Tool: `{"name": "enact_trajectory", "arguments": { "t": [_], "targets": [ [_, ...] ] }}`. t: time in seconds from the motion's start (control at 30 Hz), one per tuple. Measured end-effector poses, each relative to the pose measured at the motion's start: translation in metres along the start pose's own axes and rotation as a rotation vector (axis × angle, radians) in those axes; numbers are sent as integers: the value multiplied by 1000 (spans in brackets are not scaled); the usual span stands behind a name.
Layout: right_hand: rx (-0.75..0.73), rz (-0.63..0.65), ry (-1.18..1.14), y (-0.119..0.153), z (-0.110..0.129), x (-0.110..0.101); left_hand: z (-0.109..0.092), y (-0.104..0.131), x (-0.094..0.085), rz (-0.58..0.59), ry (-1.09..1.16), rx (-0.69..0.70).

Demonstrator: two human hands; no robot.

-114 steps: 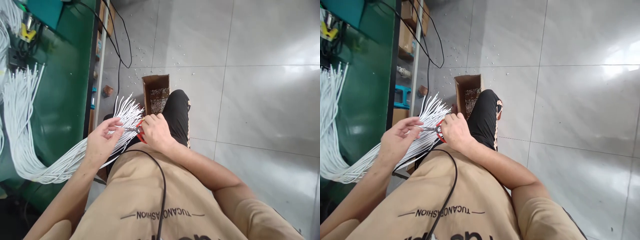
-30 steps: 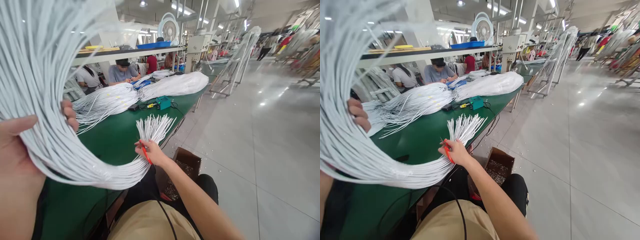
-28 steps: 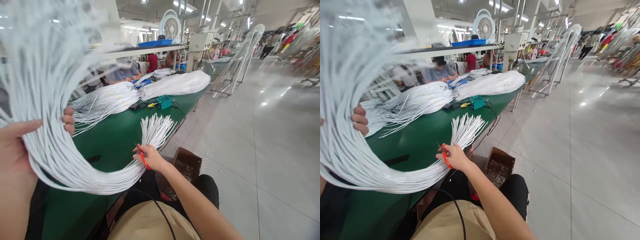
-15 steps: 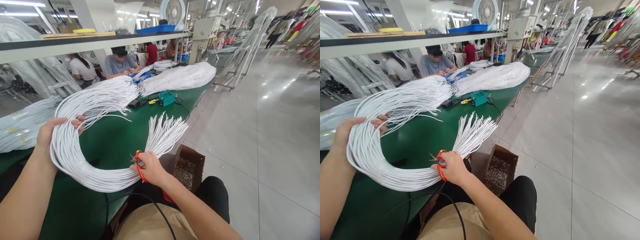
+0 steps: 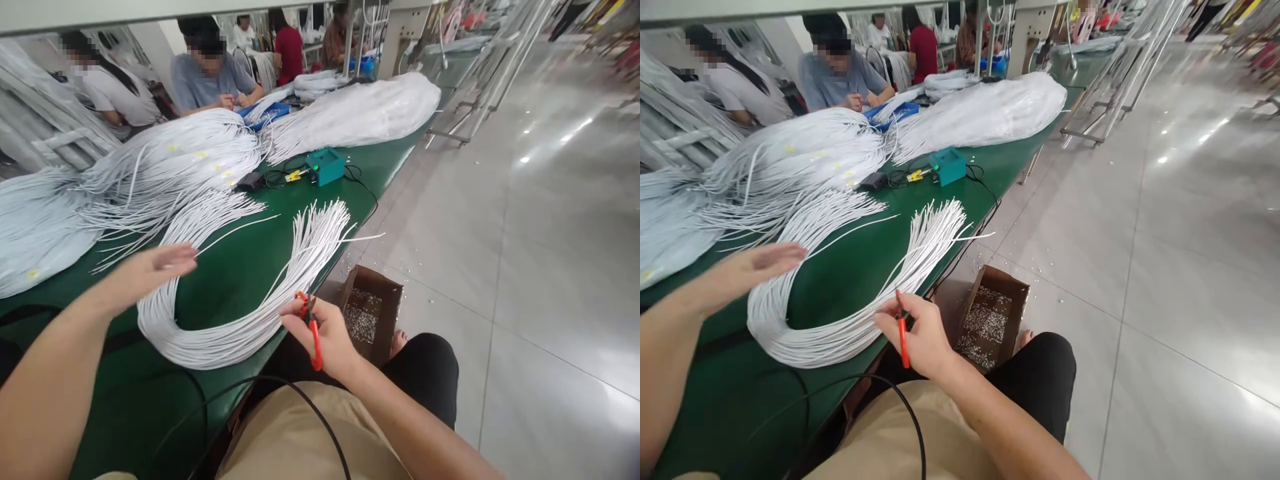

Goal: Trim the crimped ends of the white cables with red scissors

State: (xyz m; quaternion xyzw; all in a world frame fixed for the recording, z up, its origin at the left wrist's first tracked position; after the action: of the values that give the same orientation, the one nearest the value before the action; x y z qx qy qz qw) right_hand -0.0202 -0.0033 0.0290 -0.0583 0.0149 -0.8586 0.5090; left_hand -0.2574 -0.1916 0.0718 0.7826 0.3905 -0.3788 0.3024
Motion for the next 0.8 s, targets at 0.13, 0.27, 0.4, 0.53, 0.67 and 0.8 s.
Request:
{"name": "enact_trajectory", "arguments": {
  "t": [0.13,0.27,0.4,0.53,0.67,0.8],
  "targets": [
    [209,-115,1,12,-41,-24,-82,44,102,390,-44,159],
    [331,-179,-3,23,-64,-38,-123,36,153,307,-347,301],
    [363,-292,-14,30,-62,-57,-147,11,170,227,-435,400],
    [368,-315,13,35,-58,-65,-161,-6,175,114,-409,409],
    [391,-281,0,40,-59,-59,-159,-20,176,115,-207,370],
    [380,-273,20,43,-56,-58,-148,-29,162,260,139,284]
  ]
}}
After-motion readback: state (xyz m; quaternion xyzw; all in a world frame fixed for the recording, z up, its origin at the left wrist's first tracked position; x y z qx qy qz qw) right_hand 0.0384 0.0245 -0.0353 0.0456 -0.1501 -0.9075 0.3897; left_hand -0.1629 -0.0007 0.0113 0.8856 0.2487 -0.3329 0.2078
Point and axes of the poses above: each hand's wrist, its own y-axis away from the middle knuckle, its own x-axis out of the palm, z = x × y, the point moved 8 cm from there along -y, towards the middle knuckle, and after that the axes turned 5 degrees about -z, right-handed, at the moved point
